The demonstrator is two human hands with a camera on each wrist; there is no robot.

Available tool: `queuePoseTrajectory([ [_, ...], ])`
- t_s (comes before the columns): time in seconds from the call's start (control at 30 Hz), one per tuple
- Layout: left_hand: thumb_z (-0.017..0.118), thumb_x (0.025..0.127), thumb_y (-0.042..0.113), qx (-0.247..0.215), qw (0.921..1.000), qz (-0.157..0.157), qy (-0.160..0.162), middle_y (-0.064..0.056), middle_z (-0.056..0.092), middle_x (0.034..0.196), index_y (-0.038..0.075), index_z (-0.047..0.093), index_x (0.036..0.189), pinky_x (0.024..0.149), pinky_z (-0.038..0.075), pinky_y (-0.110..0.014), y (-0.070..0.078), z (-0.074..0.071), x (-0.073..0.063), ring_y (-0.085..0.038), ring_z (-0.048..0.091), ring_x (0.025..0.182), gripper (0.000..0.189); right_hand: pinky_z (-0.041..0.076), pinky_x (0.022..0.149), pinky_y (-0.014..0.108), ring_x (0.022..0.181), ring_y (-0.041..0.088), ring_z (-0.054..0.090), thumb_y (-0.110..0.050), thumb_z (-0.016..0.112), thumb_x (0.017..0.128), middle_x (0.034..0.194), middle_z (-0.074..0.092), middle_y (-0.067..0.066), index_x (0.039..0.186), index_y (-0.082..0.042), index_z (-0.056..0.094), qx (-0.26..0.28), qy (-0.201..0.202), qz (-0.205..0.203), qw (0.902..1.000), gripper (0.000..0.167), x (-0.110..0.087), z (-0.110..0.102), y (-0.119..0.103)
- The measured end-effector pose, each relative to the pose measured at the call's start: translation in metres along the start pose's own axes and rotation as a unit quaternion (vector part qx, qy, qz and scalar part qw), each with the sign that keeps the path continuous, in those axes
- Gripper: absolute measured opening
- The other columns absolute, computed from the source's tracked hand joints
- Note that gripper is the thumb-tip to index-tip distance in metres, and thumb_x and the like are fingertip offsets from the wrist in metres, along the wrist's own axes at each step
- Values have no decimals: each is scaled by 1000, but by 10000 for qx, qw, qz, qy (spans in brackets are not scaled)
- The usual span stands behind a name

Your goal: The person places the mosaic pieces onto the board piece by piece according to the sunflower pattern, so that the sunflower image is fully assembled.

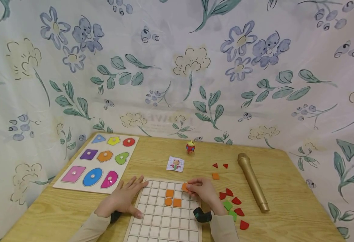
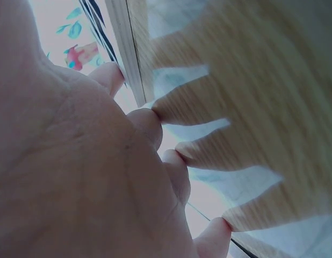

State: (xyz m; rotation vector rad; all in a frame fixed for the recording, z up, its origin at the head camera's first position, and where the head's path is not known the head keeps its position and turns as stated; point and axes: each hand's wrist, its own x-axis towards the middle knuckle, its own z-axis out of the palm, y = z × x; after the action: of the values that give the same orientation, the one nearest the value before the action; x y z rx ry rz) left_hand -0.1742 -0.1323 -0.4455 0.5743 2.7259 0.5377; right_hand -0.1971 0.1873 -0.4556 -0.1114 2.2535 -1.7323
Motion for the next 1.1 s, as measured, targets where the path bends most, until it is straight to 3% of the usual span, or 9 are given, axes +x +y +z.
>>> queuePoseTrajectory([
  [0.2, 84, 60, 56, 12, 10000, -7, 8, -13, 20, 162, 16, 33, 150, 112, 7, -73, -2, 1, 2, -40, 15, 149, 111, 48, 57, 20, 65, 8, 57, -16, 67, 91, 82, 69, 2, 105, 7, 65, -233, -340, -348, 9985, 27, 3, 34, -11],
  [0.5, 83, 60, 57, 72, 9999, -93, -17, -11, 19, 162, 18, 33, 151, 113, 7, -71, -1, 2, 2, -38, 14, 150, 111, 46, 54, 19, 66, 8, 57, -14, 73, 86, 80, 69, 4, 92, 0, 70, -834, -250, -667, 9940, 15, 1, 71, -16],
  [0.63, 83, 60, 57, 62, 9999, -103, -26, -12, 20, 162, 18, 33, 151, 113, 7, -72, 0, 2, 1, -39, 15, 150, 111, 48, 54, 20, 64, 8, 56, -12, 74, 84, 80, 69, 4, 88, -2, 70, -1062, -56, -817, 9910, 11, 1, 78, -11],
  [0.87, 83, 60, 57, 116, 9999, -93, -22, -12, 21, 162, 17, 33, 150, 113, 8, -72, 1, 2, 1, -39, 15, 149, 110, 44, 61, 22, 67, 6, 56, -22, 78, 82, 76, 67, -4, 82, -14, 71, -1864, 206, -804, 9790, 10, -3, 86, -9],
  [1.1, 83, 60, 57, 91, 9999, -96, -15, -12, 20, 162, 17, 33, 151, 113, 7, -71, 1, 2, 1, -39, 15, 150, 111, 43, 61, 22, 64, 4, 55, -21, 78, 81, 73, 66, -6, 81, -15, 70, -2068, 200, -938, 9737, 10, -3, 87, -10],
])
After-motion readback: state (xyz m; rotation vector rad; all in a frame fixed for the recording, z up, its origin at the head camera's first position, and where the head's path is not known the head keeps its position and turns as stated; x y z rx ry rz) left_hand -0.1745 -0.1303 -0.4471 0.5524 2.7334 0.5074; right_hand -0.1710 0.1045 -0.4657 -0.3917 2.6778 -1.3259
